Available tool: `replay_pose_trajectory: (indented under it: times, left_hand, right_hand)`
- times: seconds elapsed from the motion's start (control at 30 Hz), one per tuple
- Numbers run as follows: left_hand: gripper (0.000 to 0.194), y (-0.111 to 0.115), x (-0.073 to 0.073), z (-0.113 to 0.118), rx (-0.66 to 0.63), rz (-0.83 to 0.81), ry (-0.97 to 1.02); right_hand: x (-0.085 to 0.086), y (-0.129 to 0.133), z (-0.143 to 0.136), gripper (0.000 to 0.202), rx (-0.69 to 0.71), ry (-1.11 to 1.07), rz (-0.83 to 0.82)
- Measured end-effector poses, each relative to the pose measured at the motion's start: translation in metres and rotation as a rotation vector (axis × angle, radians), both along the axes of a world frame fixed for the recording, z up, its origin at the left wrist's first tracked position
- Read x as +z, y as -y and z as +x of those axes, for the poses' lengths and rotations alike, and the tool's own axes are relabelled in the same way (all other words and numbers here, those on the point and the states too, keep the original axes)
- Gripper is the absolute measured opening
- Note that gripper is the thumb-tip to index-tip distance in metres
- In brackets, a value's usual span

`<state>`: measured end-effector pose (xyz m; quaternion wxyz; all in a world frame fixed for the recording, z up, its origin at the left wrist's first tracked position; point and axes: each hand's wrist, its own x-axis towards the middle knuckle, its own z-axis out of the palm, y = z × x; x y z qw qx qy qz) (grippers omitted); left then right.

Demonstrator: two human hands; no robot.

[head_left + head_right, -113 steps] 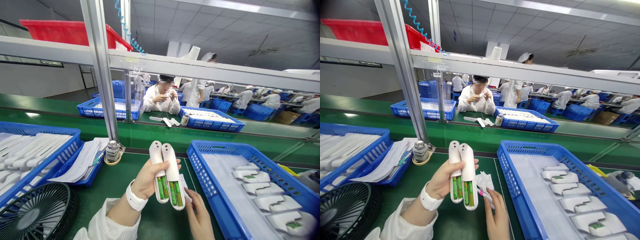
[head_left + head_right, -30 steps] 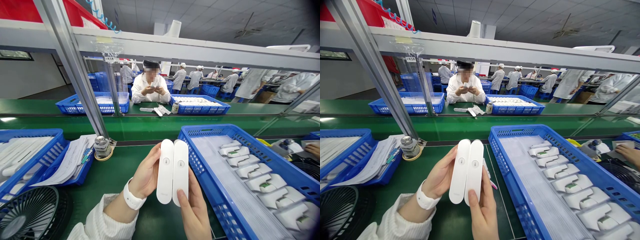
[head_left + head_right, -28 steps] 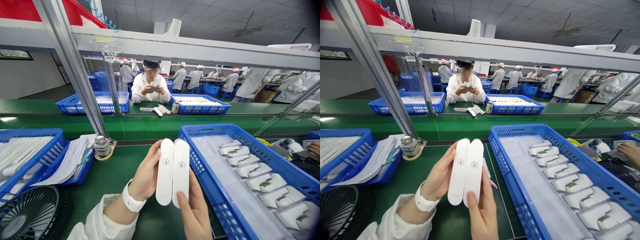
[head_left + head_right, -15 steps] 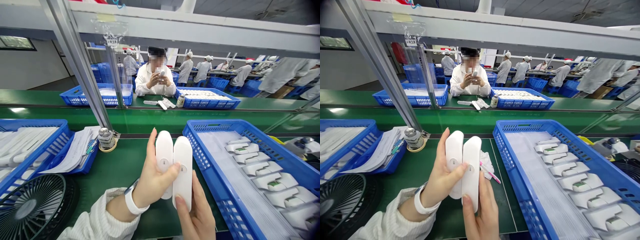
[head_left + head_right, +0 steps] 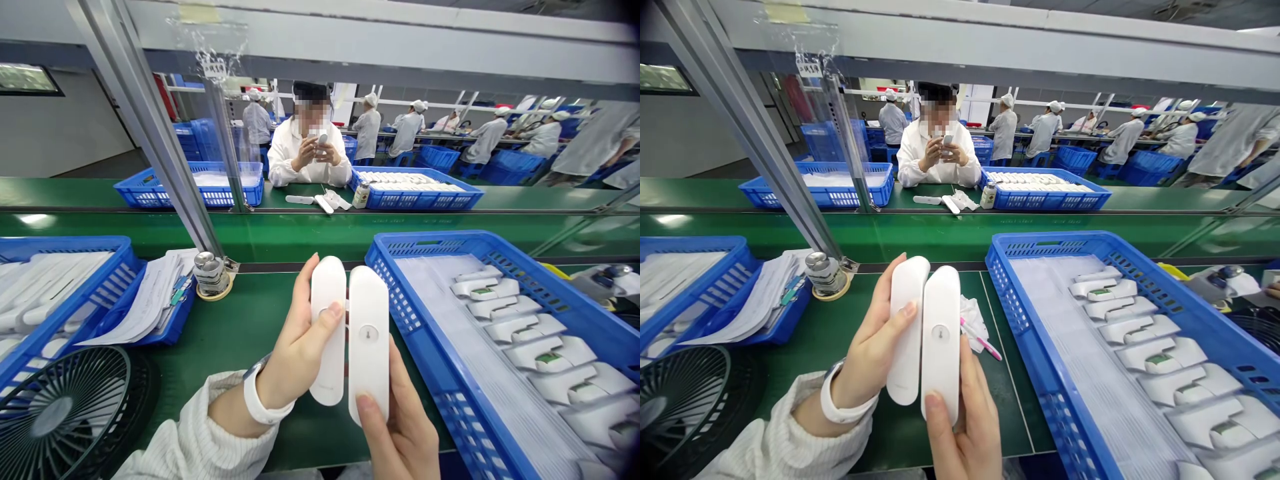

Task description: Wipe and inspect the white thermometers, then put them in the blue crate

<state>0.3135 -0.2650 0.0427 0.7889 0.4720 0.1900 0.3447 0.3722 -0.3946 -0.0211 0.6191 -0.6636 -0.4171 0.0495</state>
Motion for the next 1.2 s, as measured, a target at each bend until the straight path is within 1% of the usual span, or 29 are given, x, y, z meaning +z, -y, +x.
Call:
replay_pose_trajectory:
  times: [0.07, 0.17, 0.27, 0.4, 0.57, 0.6, 0.7, 0.77, 0.8, 0.87, 0.9, 0.97, 1.03, 1.07, 1.13, 1.2]
  left_hand:
    - [0.051, 0.0, 0.001, 0.001, -0.012, -0.073, 0.001]
    - [0.042, -0.001, 0.004, 0.005, -0.086, -0.249, 0.106]
    - [0.039, -0.002, 0.007, 0.009, -0.138, -0.381, 0.185]
    - [0.038, -0.004, 0.009, 0.01, -0.225, -0.425, 0.235]
    - [0.039, -0.004, 0.011, 0.008, -0.239, -0.471, 0.264]
    - [0.04, -0.004, 0.011, 0.008, -0.237, -0.483, 0.264]
    - [0.04, -0.005, 0.011, 0.007, -0.228, -0.528, 0.252]
    - [0.044, -0.006, 0.009, 0.007, -0.199, -0.543, 0.234]
    - [0.048, -0.006, 0.008, 0.007, -0.178, -0.535, 0.222]
    - [0.052, -0.005, 0.006, 0.009, -0.155, -0.489, 0.199]
    - [0.049, -0.004, 0.005, 0.01, -0.166, -0.457, 0.194]
    - [0.037, -0.002, 0.004, 0.012, -0.218, -0.391, 0.186]
    - [0.028, 0.0, 0.003, 0.013, -0.267, -0.344, 0.185]
    - [0.028, 0.001, 0.002, 0.013, -0.27, -0.338, 0.186]
    - [0.034, 0.003, 0.002, 0.013, -0.246, -0.354, 0.188]
    - [0.042, 0.004, 0.001, 0.013, -0.22, -0.378, 0.189]
  right_hand:
    - [0.001, 0.001, 0.001, 0.058, 0.007, -0.022, -0.005]
    - [0.005, 0.001, 0.0, 0.055, 0.045, -0.135, 0.027]
    - [0.01, -0.002, -0.003, 0.053, 0.062, -0.251, 0.074]
    - [0.012, -0.005, -0.003, 0.052, 0.081, -0.303, 0.096]
    - [0.006, -0.004, 0.001, 0.053, 0.139, -0.347, 0.118]
    - [0.003, -0.004, 0.001, 0.052, 0.125, -0.369, 0.127]
    - [-0.004, -0.005, 0.002, 0.052, 0.018, -0.412, 0.133]
    - [-0.006, -0.006, 0.003, 0.052, -0.061, -0.369, 0.112]
    - [-0.005, -0.007, 0.003, 0.052, -0.103, -0.314, 0.095]
    - [-0.003, -0.007, 0.004, 0.053, -0.188, -0.129, 0.07]
    - [-0.002, -0.007, 0.004, 0.054, -0.226, -0.013, 0.069]
    - [-0.001, -0.006, 0.004, 0.059, -0.261, 0.183, 0.084]
    - [-0.002, -0.005, 0.003, 0.06, -0.226, 0.278, 0.111]
    - [-0.003, -0.004, 0.002, 0.06, -0.187, 0.287, 0.119]
    - [-0.006, -0.002, 0.001, 0.059, -0.096, 0.269, 0.12]
    - [-0.008, -0.001, 0.0, 0.058, -0.044, 0.245, 0.112]
